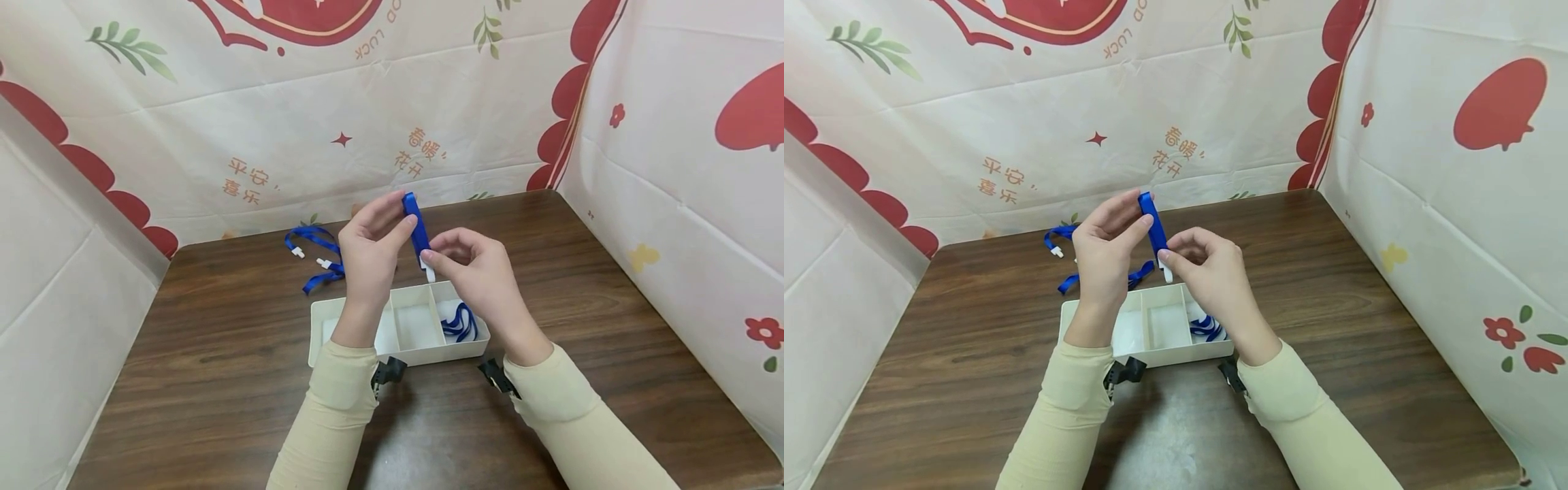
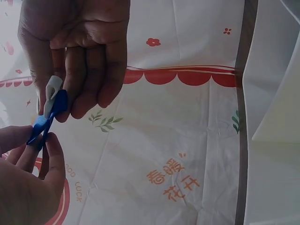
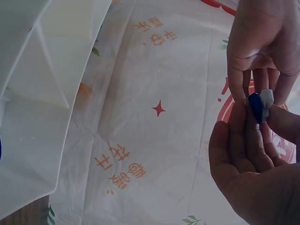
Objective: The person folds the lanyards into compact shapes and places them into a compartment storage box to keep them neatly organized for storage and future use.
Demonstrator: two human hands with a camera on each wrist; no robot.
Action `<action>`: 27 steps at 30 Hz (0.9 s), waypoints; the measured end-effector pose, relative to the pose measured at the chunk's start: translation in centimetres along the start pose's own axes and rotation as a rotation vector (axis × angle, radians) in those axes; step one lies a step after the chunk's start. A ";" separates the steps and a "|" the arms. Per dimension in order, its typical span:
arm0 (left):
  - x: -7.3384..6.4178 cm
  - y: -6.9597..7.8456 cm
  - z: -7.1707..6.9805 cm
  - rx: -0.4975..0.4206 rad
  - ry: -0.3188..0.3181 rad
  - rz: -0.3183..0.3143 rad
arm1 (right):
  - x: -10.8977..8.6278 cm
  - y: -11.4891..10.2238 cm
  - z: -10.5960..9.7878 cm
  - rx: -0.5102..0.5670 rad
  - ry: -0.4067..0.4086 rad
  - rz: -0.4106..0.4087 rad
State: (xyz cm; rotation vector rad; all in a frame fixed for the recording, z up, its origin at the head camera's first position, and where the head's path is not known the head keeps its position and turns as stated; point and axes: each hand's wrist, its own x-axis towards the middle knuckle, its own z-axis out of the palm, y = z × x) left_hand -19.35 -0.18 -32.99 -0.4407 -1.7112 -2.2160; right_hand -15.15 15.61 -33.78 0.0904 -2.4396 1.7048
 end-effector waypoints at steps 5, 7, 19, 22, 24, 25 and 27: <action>0.0 0.0 0.1 -0.020 0.005 -0.009 | -0.4 0.1 0.1 -0.006 0.023 -0.037; -0.1 -0.1 0.1 -0.030 -0.003 -0.011 | -0.5 0.1 0.0 -0.012 0.016 -0.034; -0.5 -0.2 0.4 -0.045 -0.031 -0.033 | -0.5 0.3 0.0 -0.071 -0.049 -0.010; -0.7 -0.1 1.0 -0.198 -0.057 -0.072 | -0.6 0.4 0.6 -0.076 -0.004 -0.056; -0.8 -0.1 1.3 -0.333 -0.074 -0.094 | -0.7 0.3 1.1 -0.070 0.038 -0.092; -0.9 -0.1 1.5 -0.390 -0.079 -0.104 | -0.7 0.3 1.3 -0.065 0.059 -0.104; -1.1 -0.1 1.8 -0.468 -0.073 -0.113 | -0.8 0.1 1.7 -0.059 0.100 -0.132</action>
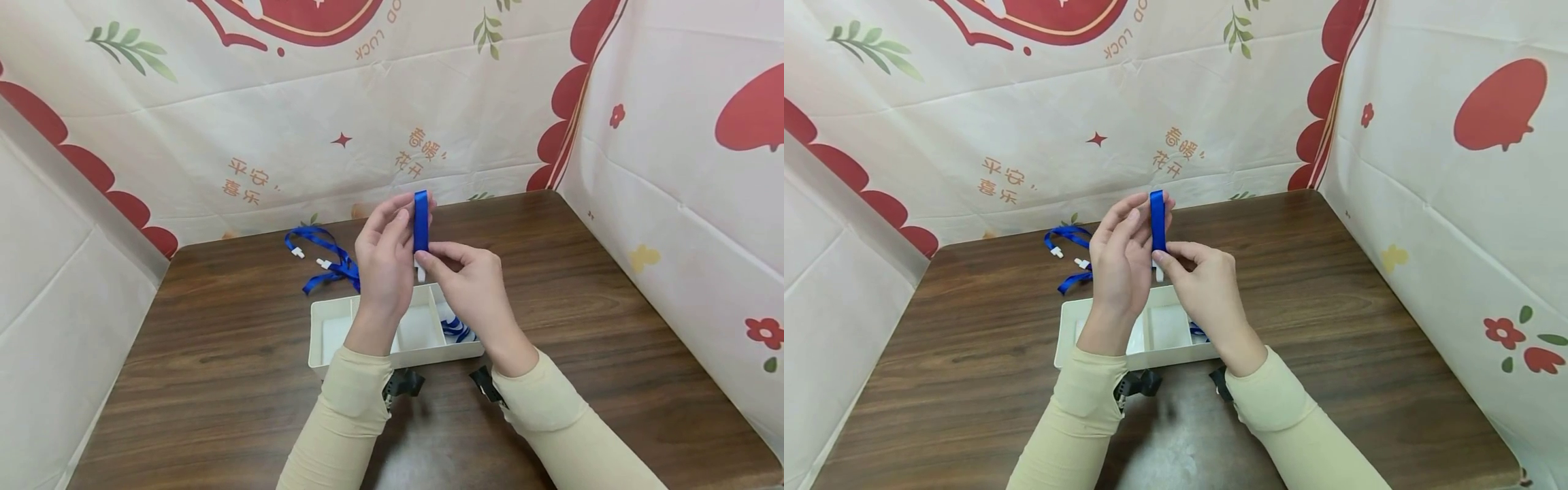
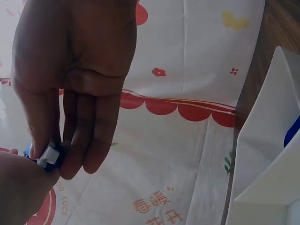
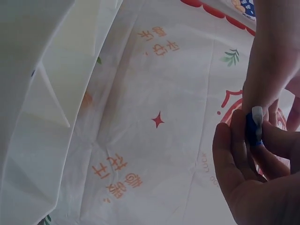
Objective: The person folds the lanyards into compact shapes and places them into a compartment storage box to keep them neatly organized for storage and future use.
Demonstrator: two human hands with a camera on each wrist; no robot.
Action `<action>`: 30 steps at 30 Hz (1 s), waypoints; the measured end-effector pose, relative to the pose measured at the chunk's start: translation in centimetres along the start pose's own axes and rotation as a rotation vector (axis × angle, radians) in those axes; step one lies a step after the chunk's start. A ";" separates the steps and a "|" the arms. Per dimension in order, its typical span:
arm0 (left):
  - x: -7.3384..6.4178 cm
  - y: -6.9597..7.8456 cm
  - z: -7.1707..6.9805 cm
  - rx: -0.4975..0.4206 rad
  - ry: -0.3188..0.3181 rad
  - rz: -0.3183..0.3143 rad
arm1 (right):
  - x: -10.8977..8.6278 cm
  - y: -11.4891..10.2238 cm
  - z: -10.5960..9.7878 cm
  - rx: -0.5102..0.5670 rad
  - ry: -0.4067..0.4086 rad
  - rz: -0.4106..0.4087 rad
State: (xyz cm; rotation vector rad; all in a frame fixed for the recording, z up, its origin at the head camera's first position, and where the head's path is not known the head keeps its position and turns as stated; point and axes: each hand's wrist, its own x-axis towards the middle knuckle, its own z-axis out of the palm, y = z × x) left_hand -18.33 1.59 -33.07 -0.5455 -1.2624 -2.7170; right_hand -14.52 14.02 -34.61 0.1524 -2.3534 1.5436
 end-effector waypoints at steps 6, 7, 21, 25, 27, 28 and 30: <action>-0.3 -0.2 0.2 0.004 -0.024 0.034 | -0.3 -0.4 0.7 -0.037 0.081 -0.088; -0.3 -0.2 0.2 0.025 -0.032 0.039 | -0.4 -0.4 0.8 -0.045 0.081 -0.098; 1.0 1.7 -2.1 0.392 -0.074 0.099 | -0.2 -0.3 -1.1 -0.006 -0.138 0.138; 1.1 1.7 -2.4 0.420 -0.091 0.080 | -0.4 -0.1 -1.1 0.041 -0.106 0.101; 1.2 1.8 -2.5 0.425 -0.088 0.074 | -0.5 0.0 -1.0 0.073 -0.074 0.043; 1.2 1.8 -2.6 0.426 -0.088 0.072 | -0.5 0.0 -1.0 0.084 -0.057 0.003; 1.2 1.9 -2.6 0.428 -0.091 0.068 | -0.7 0.2 -0.9 0.090 -0.036 -0.088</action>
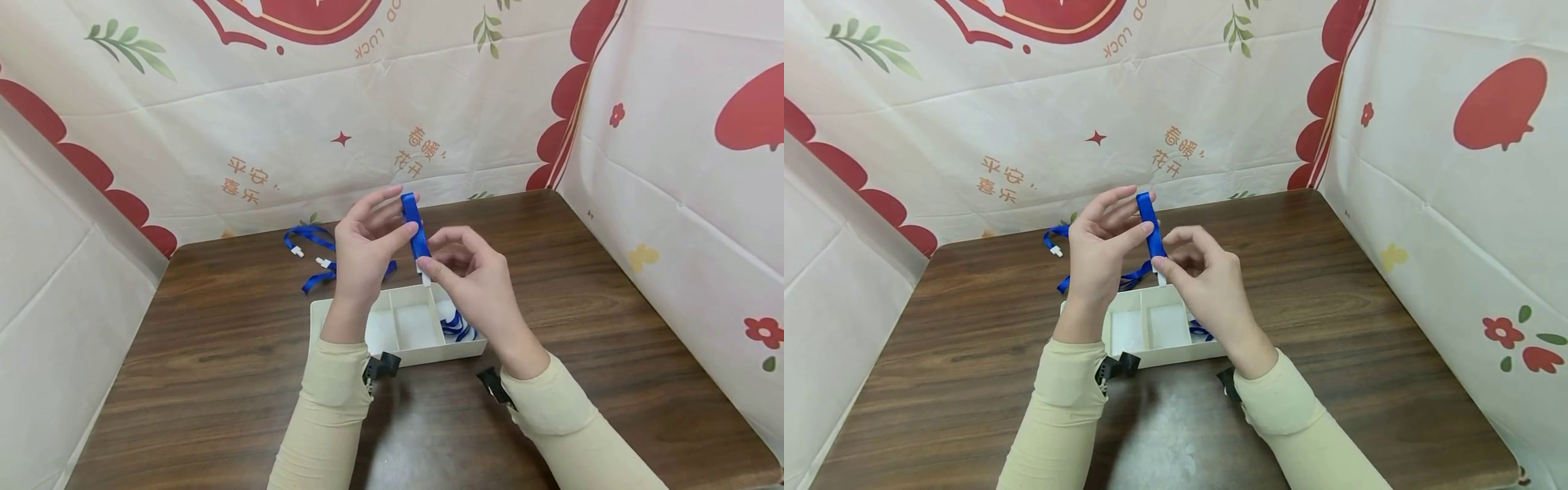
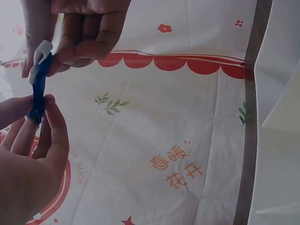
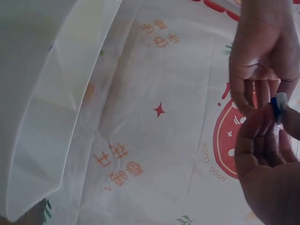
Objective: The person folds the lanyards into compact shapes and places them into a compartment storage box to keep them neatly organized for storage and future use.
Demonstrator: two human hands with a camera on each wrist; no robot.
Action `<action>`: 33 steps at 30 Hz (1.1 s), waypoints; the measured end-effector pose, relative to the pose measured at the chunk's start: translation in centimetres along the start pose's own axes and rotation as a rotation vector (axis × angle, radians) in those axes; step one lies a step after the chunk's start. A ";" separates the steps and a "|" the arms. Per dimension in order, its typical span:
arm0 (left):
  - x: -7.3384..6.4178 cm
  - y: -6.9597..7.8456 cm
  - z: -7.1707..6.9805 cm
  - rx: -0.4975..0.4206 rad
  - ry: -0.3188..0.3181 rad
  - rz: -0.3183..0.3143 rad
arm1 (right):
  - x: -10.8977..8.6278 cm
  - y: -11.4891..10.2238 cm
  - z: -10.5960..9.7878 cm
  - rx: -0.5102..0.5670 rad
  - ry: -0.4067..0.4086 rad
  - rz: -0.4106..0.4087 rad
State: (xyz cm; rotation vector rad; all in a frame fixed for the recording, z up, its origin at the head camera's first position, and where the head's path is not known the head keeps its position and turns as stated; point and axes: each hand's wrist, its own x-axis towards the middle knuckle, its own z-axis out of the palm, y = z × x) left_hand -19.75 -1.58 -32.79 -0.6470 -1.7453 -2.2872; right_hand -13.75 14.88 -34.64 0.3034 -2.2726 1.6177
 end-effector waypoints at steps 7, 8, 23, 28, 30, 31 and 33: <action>0.1 0.1 -0.2 0.006 -0.018 0.002 | -0.2 0.8 -0.4 0.030 -0.054 -0.272; 0.0 0.1 -0.2 0.006 -0.016 0.002 | -0.1 0.9 -0.5 0.046 -0.072 -0.307; 0.0 -0.3 -0.3 -0.069 -0.006 -0.027 | 0.4 1.5 -0.5 -0.008 -0.024 -0.525; -0.2 -0.7 -0.2 -0.045 0.000 -0.038 | 0.6 1.4 -0.9 -0.051 0.025 -0.564; -0.3 -0.9 -0.1 -0.011 -0.008 -0.024 | 0.7 1.2 -1.0 -0.042 0.033 -0.561; -0.4 -1.0 0.0 0.004 -0.020 -0.013 | 0.7 1.0 -1.1 -0.031 0.033 -0.551; -0.7 -1.2 0.1 0.034 -0.046 0.004 | 0.8 0.7 -1.3 0.001 0.034 -0.504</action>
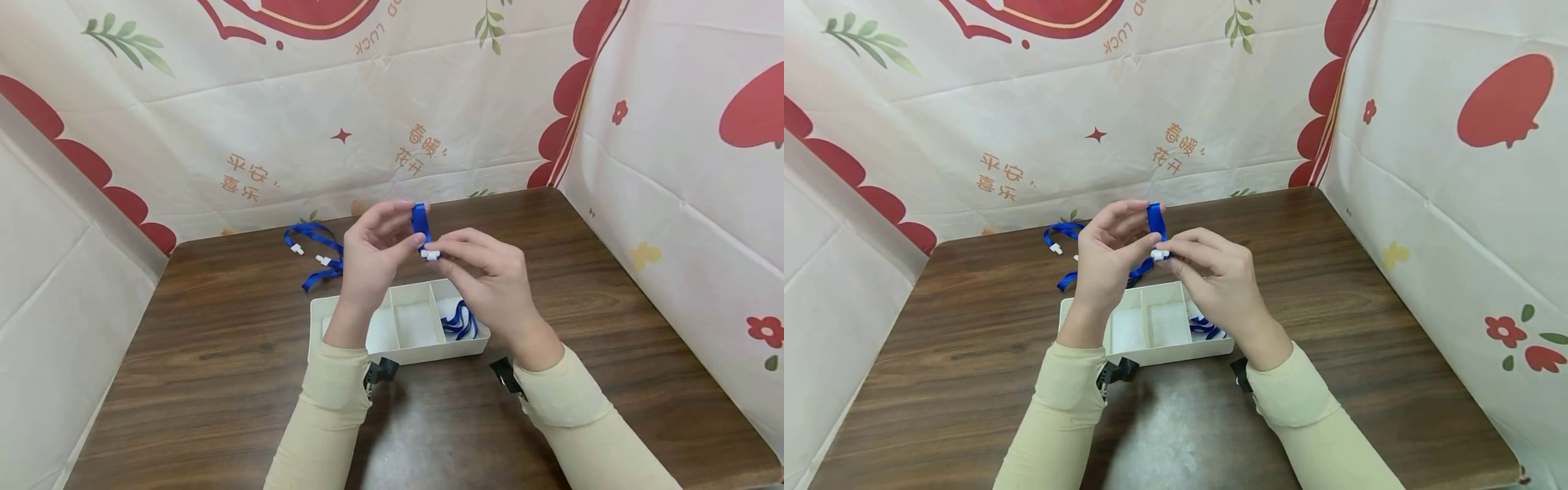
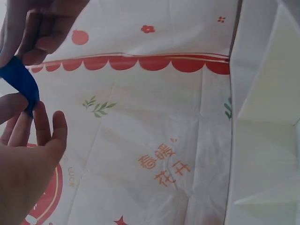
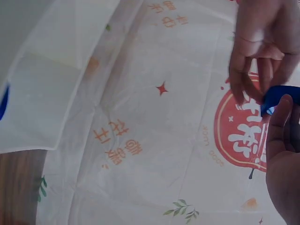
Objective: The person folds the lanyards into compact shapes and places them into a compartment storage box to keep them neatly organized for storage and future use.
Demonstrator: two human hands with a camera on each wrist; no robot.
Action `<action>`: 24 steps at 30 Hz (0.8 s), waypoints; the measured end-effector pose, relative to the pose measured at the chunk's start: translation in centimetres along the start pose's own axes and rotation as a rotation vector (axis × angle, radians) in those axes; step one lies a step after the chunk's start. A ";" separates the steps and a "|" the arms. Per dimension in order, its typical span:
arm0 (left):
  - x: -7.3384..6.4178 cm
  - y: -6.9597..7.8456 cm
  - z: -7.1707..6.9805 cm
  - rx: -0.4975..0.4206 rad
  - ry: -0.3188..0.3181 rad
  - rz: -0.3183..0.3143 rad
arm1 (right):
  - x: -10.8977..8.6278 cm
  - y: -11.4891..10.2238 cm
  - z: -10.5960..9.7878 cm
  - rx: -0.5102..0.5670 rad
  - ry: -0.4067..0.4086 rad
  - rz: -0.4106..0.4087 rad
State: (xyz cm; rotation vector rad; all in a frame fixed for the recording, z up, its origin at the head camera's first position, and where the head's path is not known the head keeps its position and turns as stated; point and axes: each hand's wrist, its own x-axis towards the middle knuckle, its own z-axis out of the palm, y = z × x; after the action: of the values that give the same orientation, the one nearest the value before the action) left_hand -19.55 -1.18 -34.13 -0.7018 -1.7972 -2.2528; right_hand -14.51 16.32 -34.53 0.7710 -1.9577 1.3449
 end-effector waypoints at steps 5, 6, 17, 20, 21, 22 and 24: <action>-0.8 -0.2 0.4 0.053 -0.065 0.051 | 0.6 -0.8 -0.4 0.049 0.022 0.287; -0.9 -0.2 0.5 0.060 -0.071 0.062 | 0.8 -1.0 -0.5 0.062 0.022 0.358; -2.0 -0.3 1.3 0.074 -0.109 0.084 | 1.9 -1.3 -0.9 0.183 0.004 0.711; -2.2 -0.2 1.2 0.111 -0.109 0.085 | 1.9 -1.2 -1.2 0.169 -0.053 0.735; -2.2 -0.2 1.2 0.121 -0.103 0.088 | 1.9 -1.1 -1.3 0.159 -0.074 0.737; -2.2 -0.1 1.1 0.135 -0.096 0.092 | 1.9 -1.1 -1.4 0.146 -0.094 0.735; -2.0 0.0 1.0 0.169 -0.079 0.093 | 1.8 -0.9 -1.6 0.121 -0.128 0.725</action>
State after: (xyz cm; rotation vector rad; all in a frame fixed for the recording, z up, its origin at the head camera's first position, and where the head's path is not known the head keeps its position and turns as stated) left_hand -17.53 -0.57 -34.95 -0.8337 -1.9206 -2.0123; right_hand -14.64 17.39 -32.20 0.1832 -2.3931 1.8687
